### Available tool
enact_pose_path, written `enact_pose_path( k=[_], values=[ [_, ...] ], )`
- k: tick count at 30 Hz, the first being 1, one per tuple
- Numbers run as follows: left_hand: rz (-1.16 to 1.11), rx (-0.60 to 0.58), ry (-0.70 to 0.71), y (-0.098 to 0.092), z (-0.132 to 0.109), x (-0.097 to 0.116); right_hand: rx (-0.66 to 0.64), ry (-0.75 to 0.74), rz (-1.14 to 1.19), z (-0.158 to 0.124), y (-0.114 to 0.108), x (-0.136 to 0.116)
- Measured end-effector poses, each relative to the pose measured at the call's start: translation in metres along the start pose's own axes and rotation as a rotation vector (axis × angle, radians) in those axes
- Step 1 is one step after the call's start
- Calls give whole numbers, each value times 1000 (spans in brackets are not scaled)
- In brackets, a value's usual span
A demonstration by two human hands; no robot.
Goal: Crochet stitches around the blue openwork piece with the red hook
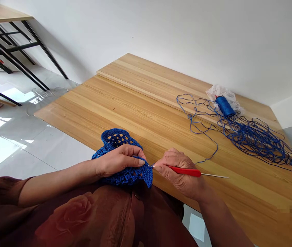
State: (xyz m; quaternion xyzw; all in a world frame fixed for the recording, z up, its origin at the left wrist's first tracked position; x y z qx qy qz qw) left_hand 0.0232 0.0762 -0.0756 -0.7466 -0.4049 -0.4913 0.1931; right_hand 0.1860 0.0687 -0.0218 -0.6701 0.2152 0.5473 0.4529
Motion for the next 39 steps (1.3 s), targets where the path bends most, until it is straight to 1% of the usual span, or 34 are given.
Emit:
enact_pose_path(
  k=[2, 4, 7, 10, 13, 18, 21, 23, 26, 28, 30, 33, 35, 37, 39],
  values=[
    [1, 5, -3, 0, 0, 0, 10, 0, -1, 0, 0, -1],
    [-10, 4, -7, -1, 0, 1, 62, -12, 14, -2, -1, 1],
    [-34, -10, -6, 0, 0, 1, 150, -5, 42, -6, 0, 9],
    [-66, -30, -1, 1, 0, 2, 190, 28, 69, -11, 2, 18],
    [-98, -43, -15, 1, -1, 2, 186, 18, 86, -12, 3, 18],
    [-85, -35, -23, 2, -1, 2, 124, -48, 48, -8, -1, 6],
    [-48, -25, 4, 2, 0, 3, 60, -52, -22, -4, -1, 1],
    [-8, -15, 23, 1, 0, 4, 39, -50, -68, -1, -1, -3],
    [79, -2, 58, 0, 0, 6, 54, -58, -182, 1, -1, -9],
    [159, 16, 97, 0, -2, 8, 64, -78, -302, 1, 4, -14],
    [256, 51, 141, 0, -3, 11, 94, -118, -459, 0, 11, -21],
    [400, 118, 189, 0, -6, 16, 195, -230, -704, -6, 20, -33],
    [487, 155, 211, 0, -7, 20, 260, -298, -818, -12, 24, -39],
    [544, 179, 234, 0, -8, 22, 295, -320, -862, -15, 25, -41],
    [553, 183, 269, 1, -8, 24, 294, -274, -795, -16, 24, -37]
  ],
)
Point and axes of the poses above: each hand's wrist, its own z-axis towards the middle knuckle, its own y-axis out of the palm, x = y × z, the point moved 7 cm from there along z, towards the middle knuckle, and after that the axes turned 15 degrees about z, right-handed, at the moved point
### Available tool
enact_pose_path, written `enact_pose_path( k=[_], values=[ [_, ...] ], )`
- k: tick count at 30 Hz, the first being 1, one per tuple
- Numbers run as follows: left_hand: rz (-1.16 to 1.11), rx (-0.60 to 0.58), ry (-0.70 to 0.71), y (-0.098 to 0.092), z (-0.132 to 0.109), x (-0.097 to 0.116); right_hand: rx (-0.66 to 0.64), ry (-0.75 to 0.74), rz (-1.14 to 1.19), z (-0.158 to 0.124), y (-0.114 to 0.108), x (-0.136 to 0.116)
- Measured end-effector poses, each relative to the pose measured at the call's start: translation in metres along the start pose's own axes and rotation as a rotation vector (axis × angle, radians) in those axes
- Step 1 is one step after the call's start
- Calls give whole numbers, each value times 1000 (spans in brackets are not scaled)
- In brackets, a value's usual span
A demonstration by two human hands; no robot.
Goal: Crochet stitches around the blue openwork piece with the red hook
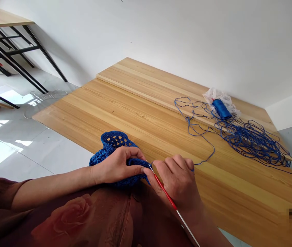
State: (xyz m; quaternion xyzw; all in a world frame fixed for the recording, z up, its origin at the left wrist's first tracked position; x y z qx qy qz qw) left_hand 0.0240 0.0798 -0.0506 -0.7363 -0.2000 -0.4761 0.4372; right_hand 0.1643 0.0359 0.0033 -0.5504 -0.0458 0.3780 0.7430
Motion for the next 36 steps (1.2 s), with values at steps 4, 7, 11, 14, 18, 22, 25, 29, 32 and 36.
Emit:
enact_pose_path(
  k=[4, 7, 11, 14, 18, 22, 25, 29, 32, 36],
  values=[
    [-81, -3, 88, 2, -1, 5, -182, 174, 401, -3, 22, 7],
    [-94, 5, 88, 1, -1, 5, -95, 131, 428, -2, 18, 5],
    [-8, 42, 30, -3, 0, 1, 67, -44, 145, -4, -7, -6],
    [-9, 56, 16, -5, 0, 0, 58, -102, 66, -6, -14, -16],
    [-58, 74, 53, -8, -1, 3, -6, -37, 151, -7, -14, -17],
    [-155, -36, 65, -5, 1, 5, -112, 101, 473, -8, -12, -1],
    [-228, -142, 51, 1, 3, 4, -188, 173, 697, -9, -8, 8],
    [-131, -70, 34, -2, 5, 2, -213, 102, 505, -8, -5, -1],
    [-148, -50, 18, -3, 4, 0, -209, 53, 334, -11, -5, -10],
    [-354, -182, 5, 4, 2, -4, -237, 127, 615, -14, -4, -3]
  ],
)
Point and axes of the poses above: each hand's wrist, its own z-axis towards the middle knuckle, its own y-axis out of the palm, x = y × z, the point moved 7 cm from there along z, towards the middle knuckle, and after that the axes turned 15 degrees about z, right-handed, at the moved point
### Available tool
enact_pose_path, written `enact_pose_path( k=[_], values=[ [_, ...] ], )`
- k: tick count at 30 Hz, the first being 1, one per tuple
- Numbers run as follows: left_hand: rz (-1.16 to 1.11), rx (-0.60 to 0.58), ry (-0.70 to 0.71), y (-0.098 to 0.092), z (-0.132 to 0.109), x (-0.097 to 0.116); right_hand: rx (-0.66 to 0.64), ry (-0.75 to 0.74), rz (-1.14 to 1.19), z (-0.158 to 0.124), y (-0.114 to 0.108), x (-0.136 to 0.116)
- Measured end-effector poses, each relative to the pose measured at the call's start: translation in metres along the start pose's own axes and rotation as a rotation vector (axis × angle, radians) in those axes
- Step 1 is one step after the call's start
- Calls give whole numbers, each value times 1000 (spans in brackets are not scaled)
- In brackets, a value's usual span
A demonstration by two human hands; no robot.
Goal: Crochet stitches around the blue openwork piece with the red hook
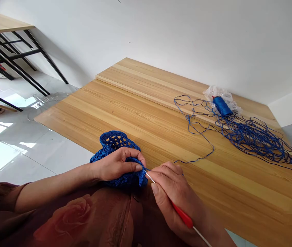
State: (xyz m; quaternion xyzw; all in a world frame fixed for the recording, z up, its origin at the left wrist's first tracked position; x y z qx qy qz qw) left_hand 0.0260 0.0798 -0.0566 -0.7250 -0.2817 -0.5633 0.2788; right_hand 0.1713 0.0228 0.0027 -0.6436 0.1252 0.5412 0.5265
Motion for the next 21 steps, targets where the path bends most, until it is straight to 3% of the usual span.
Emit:
enact_pose_path(
  k=[3, 6, 8, 14, 21],
  values=[
    [-128, -98, -50, 6, -1, -5, -4, 40, 304, 3, 0, 13],
    [-256, -151, -133, 12, -2, -11, 18, 38, 459, 7, 8, 24],
    [-346, -129, -184, 14, -2, -14, 95, -43, 385, 8, 9, 24],
    [-391, 22, -202, 11, 0, -17, 276, -264, -195, 1, 10, 20],
    [-80, 160, -148, 4, -1, -11, 362, -151, -264, 1, 17, 32]
  ],
)
Point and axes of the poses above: each hand's wrist, its own z-axis towards the middle knuckle, its own y-axis out of the palm, x = y × z, the point moved 7 cm from there along z, towards the middle knuckle, and after that the axes turned 15 degrees about z, right-handed, at the moved point
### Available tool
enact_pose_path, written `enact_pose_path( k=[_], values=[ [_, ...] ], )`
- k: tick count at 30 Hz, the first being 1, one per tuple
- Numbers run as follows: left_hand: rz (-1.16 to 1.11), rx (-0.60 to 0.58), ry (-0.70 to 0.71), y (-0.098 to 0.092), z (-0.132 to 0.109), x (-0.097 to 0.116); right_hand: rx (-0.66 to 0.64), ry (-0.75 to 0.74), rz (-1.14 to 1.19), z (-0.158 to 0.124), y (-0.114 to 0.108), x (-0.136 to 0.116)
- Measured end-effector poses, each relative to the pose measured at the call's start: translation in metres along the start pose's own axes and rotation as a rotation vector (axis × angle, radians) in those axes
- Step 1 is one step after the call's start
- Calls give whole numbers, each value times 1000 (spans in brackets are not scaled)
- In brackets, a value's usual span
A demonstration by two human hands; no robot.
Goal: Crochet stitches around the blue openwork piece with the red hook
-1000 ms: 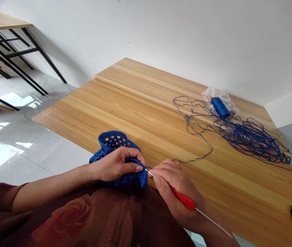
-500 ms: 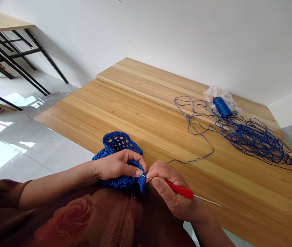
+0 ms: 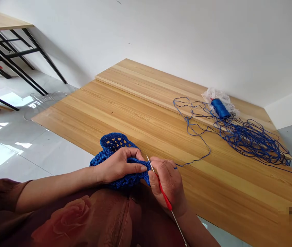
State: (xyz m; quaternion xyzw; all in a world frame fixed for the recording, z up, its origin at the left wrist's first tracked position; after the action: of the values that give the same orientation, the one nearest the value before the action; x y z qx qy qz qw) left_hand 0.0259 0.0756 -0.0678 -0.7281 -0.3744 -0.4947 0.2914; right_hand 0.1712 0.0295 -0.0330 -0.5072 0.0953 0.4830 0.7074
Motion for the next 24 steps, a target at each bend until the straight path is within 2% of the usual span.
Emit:
enact_pose_path(
  k=[5, 10, 14, 16, 18, 21, 24],
  values=[
    [84, 3, 12, -3, 1, 0, 2, -41, -17, 5, -6, -7],
    [288, 65, 214, -3, -2, 14, -9, -118, -153, 14, -16, -13],
    [374, 44, 309, 6, -6, 22, -102, -9, 49, 22, -6, -6],
    [355, 38, 312, 7, -6, 23, -142, 60, 80, 24, 0, -2],
    [284, 24, 286, 5, -4, 22, -93, 84, 6, 25, -4, 0],
    [207, 2, 227, 1, 0, 18, 7, 19, -125, 23, -20, -7],
    [210, -13, 162, -3, 2, 14, -3, -72, -152, 17, -30, -15]
  ],
)
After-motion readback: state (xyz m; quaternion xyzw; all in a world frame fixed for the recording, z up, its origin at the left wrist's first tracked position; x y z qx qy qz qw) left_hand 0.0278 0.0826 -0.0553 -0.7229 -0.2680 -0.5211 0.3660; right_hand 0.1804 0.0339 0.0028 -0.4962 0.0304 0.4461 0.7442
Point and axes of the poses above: each hand's wrist, its own z-axis towards the middle knuckle, its own y-axis out of the palm, x = y × z, the point moved 7 cm from there along z, towards the middle knuckle, and after that the axes turned 15 degrees about z, right-handed, at the moved point
